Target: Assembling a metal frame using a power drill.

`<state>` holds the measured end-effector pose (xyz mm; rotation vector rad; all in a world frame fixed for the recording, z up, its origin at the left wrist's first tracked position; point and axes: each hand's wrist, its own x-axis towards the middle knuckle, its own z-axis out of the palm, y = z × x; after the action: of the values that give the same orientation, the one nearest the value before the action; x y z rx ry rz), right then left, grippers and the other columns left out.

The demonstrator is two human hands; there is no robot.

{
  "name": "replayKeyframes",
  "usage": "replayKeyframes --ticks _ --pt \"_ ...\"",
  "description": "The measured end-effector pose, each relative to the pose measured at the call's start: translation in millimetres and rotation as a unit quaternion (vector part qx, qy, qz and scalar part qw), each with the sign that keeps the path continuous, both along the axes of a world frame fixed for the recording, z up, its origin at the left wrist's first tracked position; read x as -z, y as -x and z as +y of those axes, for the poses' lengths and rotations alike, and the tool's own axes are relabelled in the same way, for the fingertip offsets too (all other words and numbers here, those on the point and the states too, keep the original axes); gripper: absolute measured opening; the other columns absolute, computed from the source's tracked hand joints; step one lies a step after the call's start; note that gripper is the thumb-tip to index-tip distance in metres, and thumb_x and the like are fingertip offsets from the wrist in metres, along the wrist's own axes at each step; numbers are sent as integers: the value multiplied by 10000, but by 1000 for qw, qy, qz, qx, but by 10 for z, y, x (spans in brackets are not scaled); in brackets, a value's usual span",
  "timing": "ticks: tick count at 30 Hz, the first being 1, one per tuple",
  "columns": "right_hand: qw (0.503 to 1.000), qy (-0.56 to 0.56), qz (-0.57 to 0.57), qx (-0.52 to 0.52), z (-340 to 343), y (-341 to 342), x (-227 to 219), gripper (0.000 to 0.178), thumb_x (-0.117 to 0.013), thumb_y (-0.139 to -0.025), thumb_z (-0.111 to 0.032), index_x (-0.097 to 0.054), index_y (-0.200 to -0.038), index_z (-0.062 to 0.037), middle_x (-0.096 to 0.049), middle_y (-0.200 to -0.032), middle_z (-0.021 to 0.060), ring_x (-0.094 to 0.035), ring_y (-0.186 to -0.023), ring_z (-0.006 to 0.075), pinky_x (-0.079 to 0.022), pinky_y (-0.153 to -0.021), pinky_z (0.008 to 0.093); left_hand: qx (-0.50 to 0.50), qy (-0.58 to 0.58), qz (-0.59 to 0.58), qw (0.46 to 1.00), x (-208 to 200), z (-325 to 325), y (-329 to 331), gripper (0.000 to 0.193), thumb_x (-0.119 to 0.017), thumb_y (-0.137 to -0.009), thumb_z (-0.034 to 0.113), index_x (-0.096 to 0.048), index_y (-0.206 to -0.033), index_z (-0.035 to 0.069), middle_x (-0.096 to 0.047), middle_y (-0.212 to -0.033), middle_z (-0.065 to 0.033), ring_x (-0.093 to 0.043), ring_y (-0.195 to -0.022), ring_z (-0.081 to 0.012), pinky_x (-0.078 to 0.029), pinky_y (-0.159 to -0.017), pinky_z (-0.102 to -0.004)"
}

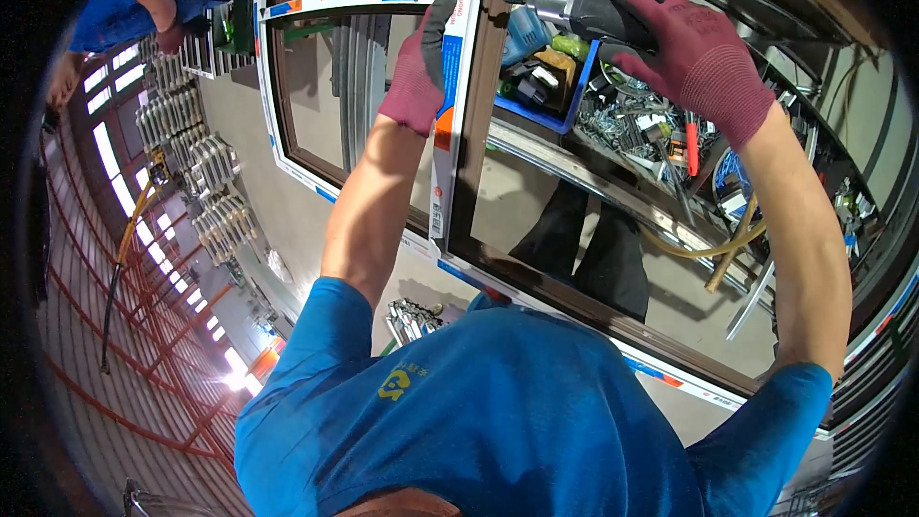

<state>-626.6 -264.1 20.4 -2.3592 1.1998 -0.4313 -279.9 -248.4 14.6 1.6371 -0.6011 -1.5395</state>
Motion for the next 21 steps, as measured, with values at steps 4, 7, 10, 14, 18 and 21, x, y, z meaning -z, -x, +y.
replayKeyframes --ticks 4,7,10,14,18,21 --pt "999 -2 41 19 27 -66 -76 834 -829 -815 -370 -443 -1531 -188 -644 -1293 188 -673 -1058 402 -554 -910 480 -25 -13 62 998 -18 -14 16 464 -716 -980 465 -741 -1114 21 -715 -874 -33 -663 -728 -114 -536 -637 -274" --pt "999 6 39 31 73 -83 -58 830 -836 -808 -359 -454 -1525 -188 -652 -1284 187 -671 -1062 400 -552 -914 478 -14 -26 75 997 -19 -20 6 480 -737 -962 469 -738 -1120 16 -715 -878 -34 -663 -723 -119 -540 -638 -276" --pt "999 -33 -10 19 39 -4 -138 799 -842 -811 -314 -482 -1507 -158 -657 -1279 182 -674 -1072 378 -550 -926 453 -12 -40 81 996 127 -4 -234 538 -765 -929 501 -723 -1158 16 -710 -902 -35 -666 -764 -124 -539 -676 -279" --pt "987 -149 -57 38 144 350 -102 742 -849 -827 -216 -524 -1482 -94 -663 -1271 170 -670 -1137 307 -522 -988 383 17 57 72 996 82 248 -511 563 -701 -974 440 -632 -1289 -21 -706 -1108 -129 -690 -925 -186 -554 -806 -309" --pt "927 -296 -205 102 483 414 -394 746 -864 -820 -160 -527 -1467 -2 -647 -1331 137 -600 -1226 209 -458 -1078 349 -93 139 -48 985 -286 478 -362 443 -613 -1026 168 -524 -1394 -61 -683 -1225 -206 -697 -1016 -253 -574 -877 -339" --pt "908 -340 -232 77 615 259 -587 787 -873 -770 -145 -526 -1455 25 -637 -1337 128 -586 -1235 194 -450 -1079 337 -53 170 30 984 -571 511 58 430 -630 -1036 166 -525 -1411 -18 -695 -1216 -182 -704 -958 -198 -582 -805 -295"
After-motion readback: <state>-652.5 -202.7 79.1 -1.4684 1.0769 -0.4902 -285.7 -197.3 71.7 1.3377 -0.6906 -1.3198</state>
